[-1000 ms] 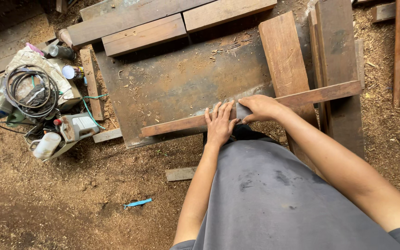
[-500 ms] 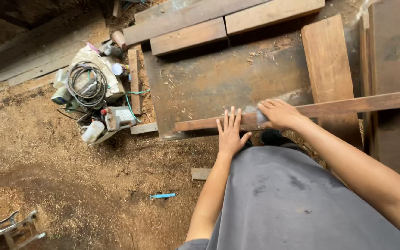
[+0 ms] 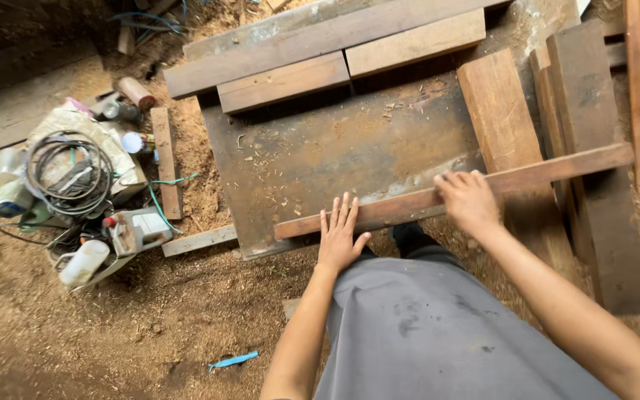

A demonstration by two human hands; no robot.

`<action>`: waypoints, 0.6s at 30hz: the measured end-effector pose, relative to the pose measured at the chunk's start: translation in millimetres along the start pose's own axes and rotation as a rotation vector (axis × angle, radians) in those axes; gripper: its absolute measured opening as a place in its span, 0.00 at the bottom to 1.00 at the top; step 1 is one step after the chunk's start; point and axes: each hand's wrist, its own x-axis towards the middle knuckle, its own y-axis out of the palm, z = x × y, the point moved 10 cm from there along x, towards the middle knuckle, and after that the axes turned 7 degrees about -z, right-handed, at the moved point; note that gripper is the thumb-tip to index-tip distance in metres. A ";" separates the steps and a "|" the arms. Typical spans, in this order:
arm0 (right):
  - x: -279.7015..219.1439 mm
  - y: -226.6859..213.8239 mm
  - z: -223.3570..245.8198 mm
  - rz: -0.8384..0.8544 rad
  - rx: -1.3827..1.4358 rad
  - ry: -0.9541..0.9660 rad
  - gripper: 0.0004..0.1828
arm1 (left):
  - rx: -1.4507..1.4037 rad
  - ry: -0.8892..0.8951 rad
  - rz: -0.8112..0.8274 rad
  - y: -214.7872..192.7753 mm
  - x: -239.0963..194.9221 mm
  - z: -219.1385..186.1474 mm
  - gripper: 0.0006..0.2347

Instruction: The person sands a long wooden plank on a metal workbench using a sanding block. They move the block back and forth along the length of the wood, then flip the plank to sand the other side. The person continues to sand the wood, focusing on different sections to smooth the surface.

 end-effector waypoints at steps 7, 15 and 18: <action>21.1 14.9 120.4 -0.113 0.363 -0.021 0.12 | -0.009 0.078 0.104 17.4 -11.8 23.7 0.37; -4.8 -48.6 20.9 -0.421 0.102 0.162 0.10 | -0.033 0.069 0.265 35.1 -4.8 28.7 0.40; 3.5 -9.1 40.5 -0.270 0.101 0.317 0.09 | -0.024 0.067 0.310 37.6 -10.5 32.4 0.42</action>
